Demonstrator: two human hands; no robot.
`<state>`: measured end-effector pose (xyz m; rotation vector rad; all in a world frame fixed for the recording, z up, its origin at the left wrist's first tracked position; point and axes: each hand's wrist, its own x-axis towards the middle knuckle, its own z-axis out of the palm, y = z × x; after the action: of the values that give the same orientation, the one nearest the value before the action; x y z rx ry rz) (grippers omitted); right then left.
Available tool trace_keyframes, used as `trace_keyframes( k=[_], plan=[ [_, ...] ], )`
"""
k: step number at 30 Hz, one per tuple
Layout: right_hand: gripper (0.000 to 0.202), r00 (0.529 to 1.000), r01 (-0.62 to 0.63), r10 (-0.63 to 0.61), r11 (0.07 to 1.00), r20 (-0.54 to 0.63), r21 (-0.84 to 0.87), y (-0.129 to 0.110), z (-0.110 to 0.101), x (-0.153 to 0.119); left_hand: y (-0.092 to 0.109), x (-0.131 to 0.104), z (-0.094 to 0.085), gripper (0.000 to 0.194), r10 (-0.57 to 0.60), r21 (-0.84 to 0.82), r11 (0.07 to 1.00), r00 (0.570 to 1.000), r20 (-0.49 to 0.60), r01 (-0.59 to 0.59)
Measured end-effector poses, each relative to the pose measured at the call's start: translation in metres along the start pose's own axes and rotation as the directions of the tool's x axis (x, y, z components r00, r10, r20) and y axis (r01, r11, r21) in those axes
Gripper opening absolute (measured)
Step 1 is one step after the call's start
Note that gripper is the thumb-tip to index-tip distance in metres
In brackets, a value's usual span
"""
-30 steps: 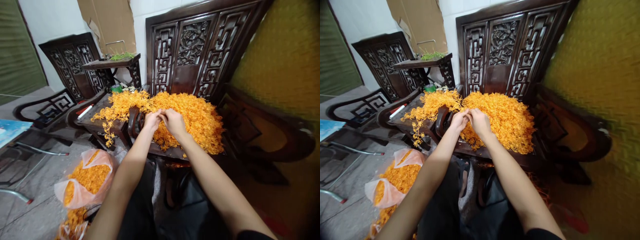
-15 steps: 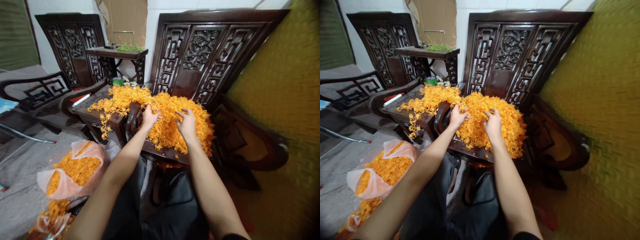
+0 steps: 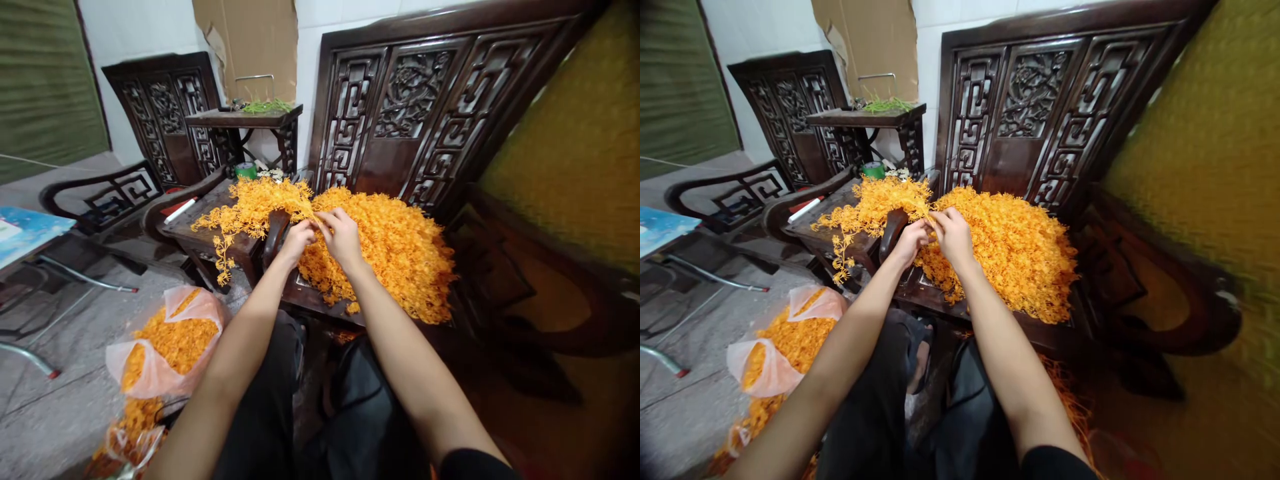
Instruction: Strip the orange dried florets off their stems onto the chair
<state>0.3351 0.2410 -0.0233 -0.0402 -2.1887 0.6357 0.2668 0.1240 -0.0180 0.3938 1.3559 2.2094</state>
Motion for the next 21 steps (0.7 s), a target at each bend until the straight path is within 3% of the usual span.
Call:
trace_keyframes(
  k=[2,7,10,13,17,21],
  plan=[
    [0.031,1.0,0.024,-0.024,1.0,0.012,0.001,0.0,0.0,-0.001,-0.001,0.006,0.001,0.008,0.016,-0.066,0.998,0.999,0.037,-0.014],
    [0.035,0.994,0.096,-0.085,0.98,0.069,-0.176,-0.006,-0.001,-0.007,-0.015,0.029,0.021,0.017,0.067,-0.122,0.988,0.977,-0.201,-0.093],
    [0.037,0.994,0.109,-0.095,0.954,0.061,-0.278,-0.011,-0.009,-0.014,-0.022,0.038,0.038,0.015,0.017,-0.138,0.989,0.957,-0.288,-0.059],
    [0.03,0.991,0.129,-0.134,0.956,-0.004,-0.265,-0.013,-0.025,-0.024,-0.02,0.041,0.047,0.01,-0.079,-0.185,0.983,0.931,-0.356,0.013],
    [0.025,0.985,0.034,-0.069,0.976,-0.156,-0.215,0.009,-0.043,-0.032,-0.012,0.037,0.04,0.021,-0.154,-0.234,0.968,0.95,-0.27,0.09],
    [0.038,0.953,-0.28,0.231,0.917,-0.195,-0.283,0.058,-0.05,-0.035,-0.011,0.027,0.029,0.018,-0.16,-0.157,0.977,0.982,-0.102,0.143]
  ],
)
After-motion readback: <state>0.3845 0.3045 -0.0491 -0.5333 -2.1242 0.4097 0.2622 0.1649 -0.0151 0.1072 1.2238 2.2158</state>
